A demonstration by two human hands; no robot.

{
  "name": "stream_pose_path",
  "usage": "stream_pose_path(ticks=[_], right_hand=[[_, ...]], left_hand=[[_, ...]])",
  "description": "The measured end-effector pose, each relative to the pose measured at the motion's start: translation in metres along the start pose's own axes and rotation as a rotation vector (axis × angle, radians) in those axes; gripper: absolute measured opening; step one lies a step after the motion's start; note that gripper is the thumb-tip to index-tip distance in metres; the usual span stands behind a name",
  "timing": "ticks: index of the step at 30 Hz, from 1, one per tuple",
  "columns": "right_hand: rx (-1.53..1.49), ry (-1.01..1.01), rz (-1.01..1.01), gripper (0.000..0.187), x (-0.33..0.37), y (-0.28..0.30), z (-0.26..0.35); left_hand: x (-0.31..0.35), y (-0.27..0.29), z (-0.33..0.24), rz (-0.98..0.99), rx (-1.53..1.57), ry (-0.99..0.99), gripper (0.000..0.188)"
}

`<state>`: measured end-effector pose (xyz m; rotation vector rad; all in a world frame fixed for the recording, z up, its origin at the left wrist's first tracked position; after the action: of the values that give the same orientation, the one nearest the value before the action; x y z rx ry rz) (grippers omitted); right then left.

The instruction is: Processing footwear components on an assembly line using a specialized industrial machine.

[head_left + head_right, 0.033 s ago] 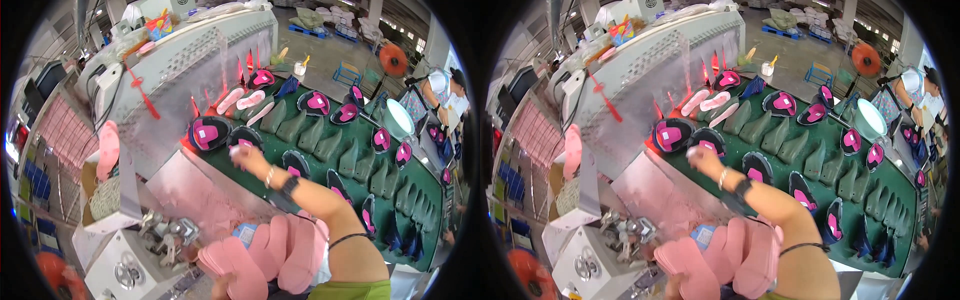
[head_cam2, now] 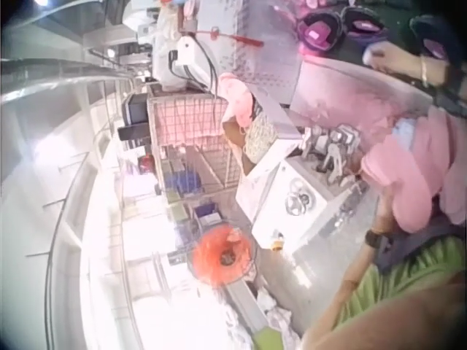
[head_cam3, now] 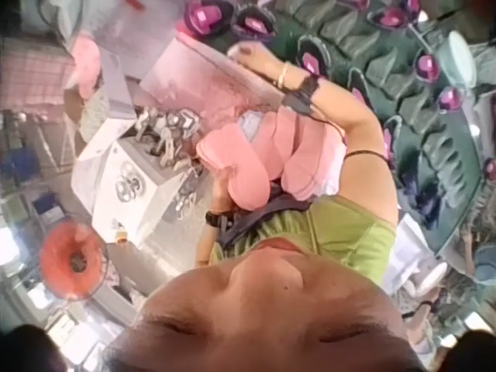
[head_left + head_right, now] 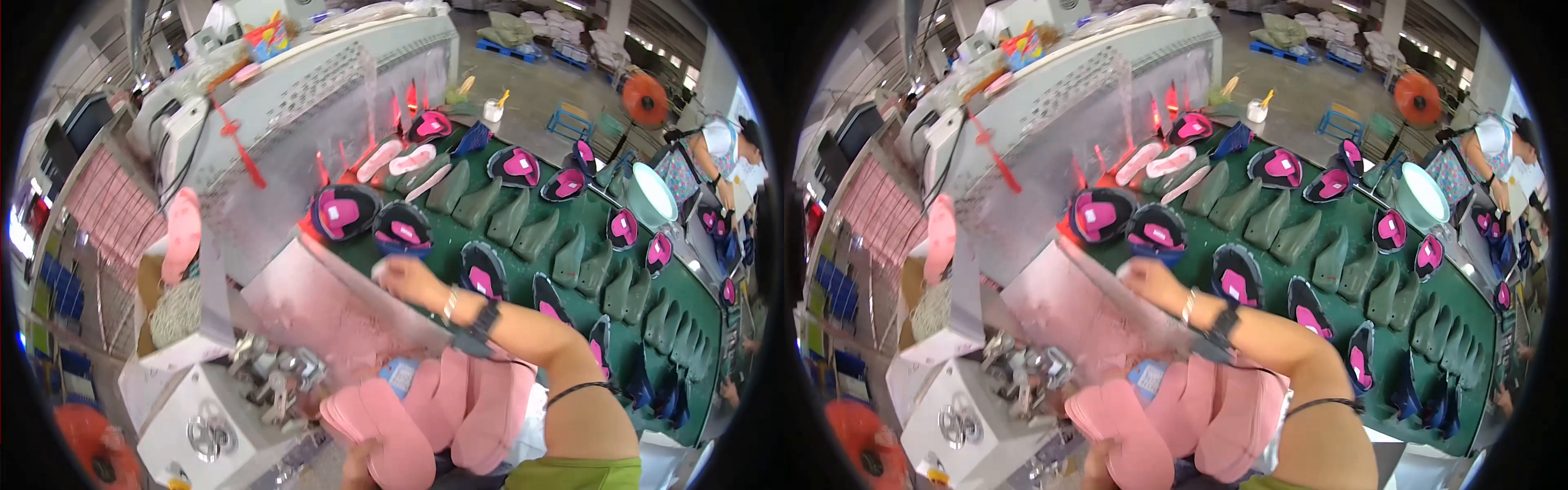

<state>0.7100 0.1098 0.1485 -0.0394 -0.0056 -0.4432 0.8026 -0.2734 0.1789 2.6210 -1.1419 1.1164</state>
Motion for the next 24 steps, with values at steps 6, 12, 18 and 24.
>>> stream_pose_path(ticks=[6,12,18,24], right_hand=[[0.189,-0.181,0.337,0.029,0.246,-0.125,0.052],[-0.230,-0.141,0.116,0.032,0.224,-0.147,0.008],[-0.094,-0.115,-0.086,0.038,0.130,-0.193,-0.018],[-0.028,-0.144,-0.033,0.048,0.143,-0.174,0.020]], left_hand=[[0.042,-0.005,0.011,-0.053,0.129,-0.119,0.029],[0.094,-0.004,0.057,0.017,0.395,0.108,0.044],[0.123,0.002,0.072,0.087,0.490,0.069,0.046],[0.129,0.004,0.068,0.038,0.447,0.065,0.045]])
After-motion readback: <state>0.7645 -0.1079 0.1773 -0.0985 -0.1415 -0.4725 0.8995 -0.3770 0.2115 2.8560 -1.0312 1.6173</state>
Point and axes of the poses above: each hand's wrist, its own x-axis away from the middle knuckle, its own y-axis out of the back of the hand, z = x × y, the point moved 6 cm from there along -x, towards the middle knuckle, and after that the axes turned 13 degrees about -x, right-handed, at the moved point
